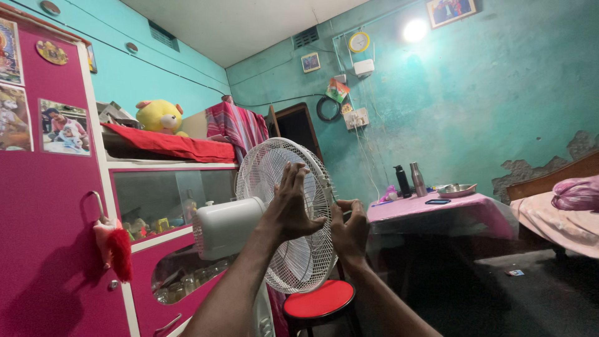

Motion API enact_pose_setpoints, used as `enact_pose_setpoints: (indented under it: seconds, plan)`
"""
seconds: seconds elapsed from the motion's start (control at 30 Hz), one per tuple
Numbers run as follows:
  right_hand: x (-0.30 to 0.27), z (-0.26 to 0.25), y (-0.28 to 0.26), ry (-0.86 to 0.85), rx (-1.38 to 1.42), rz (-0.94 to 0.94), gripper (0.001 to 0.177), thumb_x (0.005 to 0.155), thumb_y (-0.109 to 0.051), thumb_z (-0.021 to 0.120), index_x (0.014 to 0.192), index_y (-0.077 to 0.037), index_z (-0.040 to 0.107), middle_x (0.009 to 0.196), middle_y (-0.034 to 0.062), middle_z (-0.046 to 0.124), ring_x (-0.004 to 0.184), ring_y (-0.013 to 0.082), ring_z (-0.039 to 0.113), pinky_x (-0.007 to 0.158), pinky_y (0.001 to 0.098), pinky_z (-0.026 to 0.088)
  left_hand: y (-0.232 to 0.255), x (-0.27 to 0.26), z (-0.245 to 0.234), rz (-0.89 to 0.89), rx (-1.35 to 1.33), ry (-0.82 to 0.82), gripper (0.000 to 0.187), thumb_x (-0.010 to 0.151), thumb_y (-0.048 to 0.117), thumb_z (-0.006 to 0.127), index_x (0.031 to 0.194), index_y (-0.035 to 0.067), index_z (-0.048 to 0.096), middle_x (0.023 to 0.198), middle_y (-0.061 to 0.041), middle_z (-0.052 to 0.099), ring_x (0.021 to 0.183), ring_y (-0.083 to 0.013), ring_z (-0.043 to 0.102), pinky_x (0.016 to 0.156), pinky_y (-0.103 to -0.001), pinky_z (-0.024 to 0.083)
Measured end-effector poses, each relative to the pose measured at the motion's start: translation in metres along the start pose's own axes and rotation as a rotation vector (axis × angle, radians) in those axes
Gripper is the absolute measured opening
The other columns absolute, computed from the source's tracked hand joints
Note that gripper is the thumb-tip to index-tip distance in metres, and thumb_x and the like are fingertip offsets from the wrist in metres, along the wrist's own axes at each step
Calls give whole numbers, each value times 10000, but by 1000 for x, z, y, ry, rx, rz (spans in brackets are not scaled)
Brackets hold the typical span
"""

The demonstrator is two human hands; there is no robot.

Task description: The person assembles a white pedestal fan by attaching the front wire cage to the fan head and then using a screwdriver to tighten the securing screw at the back of the fan head.

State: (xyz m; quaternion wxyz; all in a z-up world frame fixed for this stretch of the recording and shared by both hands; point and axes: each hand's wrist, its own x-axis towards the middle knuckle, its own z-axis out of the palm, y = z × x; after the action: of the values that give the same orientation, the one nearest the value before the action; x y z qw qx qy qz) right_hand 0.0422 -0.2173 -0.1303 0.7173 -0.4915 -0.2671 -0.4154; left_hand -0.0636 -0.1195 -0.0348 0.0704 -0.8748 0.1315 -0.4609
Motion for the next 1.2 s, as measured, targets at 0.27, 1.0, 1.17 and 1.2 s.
enact_pose_setpoints:
  seconds: [0.27, 1.0, 1.17, 1.2]
  plan:
    - [3, 1, 2, 19, -10, -50, 192, 941, -180, 673, 985, 4, 709, 903, 134, 728, 795, 237, 693, 737, 381, 542, -2, 1, -2, -2, 8, -27, 1208, 611, 379, 936, 1476, -106, 247, 1593, -289, 235, 1532, -502, 120, 1112, -762, 275]
    - [29, -17, -1, -210, 110, 211, 284, 809, -207, 782, 942, 36, 725, 844, 110, 764, 732, 171, 725, 666, 323, 577, -3, 2, -1, -29, 17, -66, 1228, 609, 398, 939, 1497, -77, 236, 1622, -272, 204, 1539, -491, 106, 1116, -759, 253]
    - [18, -9, -14, -52, -19, 91, 240, 880, -216, 716, 924, 20, 716, 824, 166, 767, 743, 237, 751, 715, 379, 576, -1, 3, 0, -23, 12, -41, 1224, 615, 377, 943, 1489, -95, 229, 1607, -282, 206, 1531, -503, 101, 1116, -758, 262]
    - [15, -7, -13, -30, 18, 52, 240, 891, -210, 705, 927, 27, 704, 810, 165, 761, 733, 234, 748, 705, 380, 577, 0, 4, 0, -26, 7, -45, 1215, 614, 377, 940, 1490, -87, 237, 1607, -276, 213, 1536, -499, 97, 1116, -760, 257]
